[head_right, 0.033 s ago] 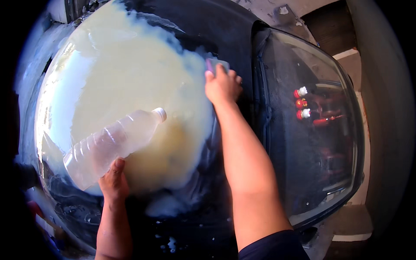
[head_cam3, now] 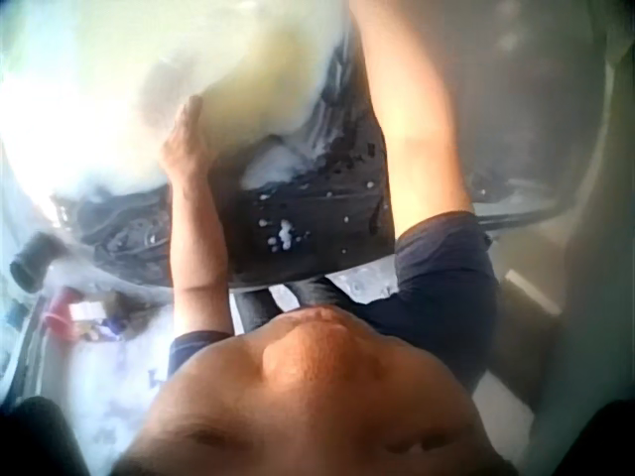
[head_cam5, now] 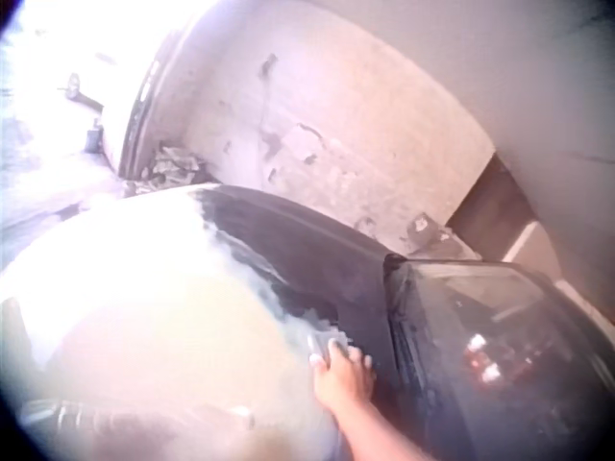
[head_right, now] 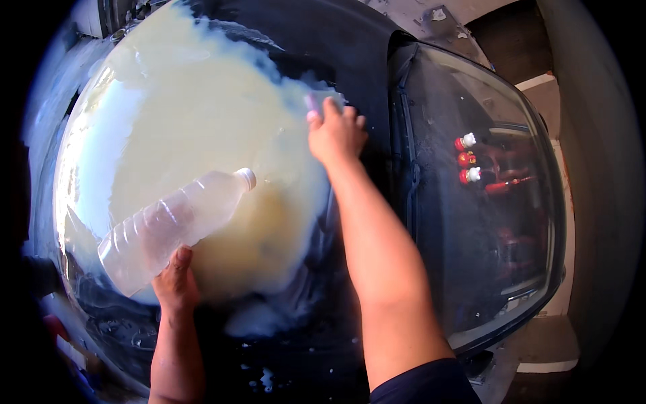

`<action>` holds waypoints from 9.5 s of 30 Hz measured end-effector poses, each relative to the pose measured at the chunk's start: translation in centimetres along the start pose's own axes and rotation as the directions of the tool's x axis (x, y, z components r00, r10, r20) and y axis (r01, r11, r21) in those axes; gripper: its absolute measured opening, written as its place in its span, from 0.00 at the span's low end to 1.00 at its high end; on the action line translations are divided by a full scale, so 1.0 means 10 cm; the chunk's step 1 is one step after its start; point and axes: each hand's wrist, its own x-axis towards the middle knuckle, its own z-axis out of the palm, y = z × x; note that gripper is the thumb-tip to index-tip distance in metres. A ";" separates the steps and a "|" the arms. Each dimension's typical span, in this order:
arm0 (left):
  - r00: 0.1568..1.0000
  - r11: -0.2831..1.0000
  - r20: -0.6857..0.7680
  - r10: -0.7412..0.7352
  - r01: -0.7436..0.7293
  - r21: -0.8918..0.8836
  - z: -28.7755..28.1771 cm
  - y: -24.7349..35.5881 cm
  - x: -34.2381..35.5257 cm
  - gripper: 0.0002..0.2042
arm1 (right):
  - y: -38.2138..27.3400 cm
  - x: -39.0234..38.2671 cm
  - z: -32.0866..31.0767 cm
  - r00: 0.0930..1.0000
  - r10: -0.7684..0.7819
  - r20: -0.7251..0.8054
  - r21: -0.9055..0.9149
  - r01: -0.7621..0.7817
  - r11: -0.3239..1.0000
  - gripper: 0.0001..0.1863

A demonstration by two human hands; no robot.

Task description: The person sands a large area on a car hood covered with a light-colored substance using a purple sanding block. They repeatedly pour water from a plastic bottle onto the surface while sanding in circular and back-and-forth motions. The person occasionally pauses to wipe the surface with their hand.

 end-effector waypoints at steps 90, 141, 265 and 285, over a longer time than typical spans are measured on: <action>0.998 0.999 -0.044 -0.034 0.034 -0.009 -0.02 0.02 0.03 0.38 | 0.03 0.88 0.15 0.994 -0.109 -0.011 0.027 0.109 0.994 0.28; 0.993 0.995 -0.089 -0.074 0.069 -0.069 -0.18 0.09 -0.02 0.40 | 0.21 0.11 0.14 0.914 -0.405 -0.013 -0.013 0.405 0.914 0.29; 0.997 0.989 -0.065 0.028 -0.037 -0.143 -0.12 -0.02 0.00 0.39 | 1.16 0.10 -0.10 0.991 -0.134 -0.009 -0.103 0.133 0.986 0.29; 0.996 0.995 -0.004 0.093 -0.093 -0.037 -0.17 -0.12 0.00 0.34 | 1.29 0.11 -0.01 0.926 -0.356 -0.125 -0.112 0.343 0.933 0.28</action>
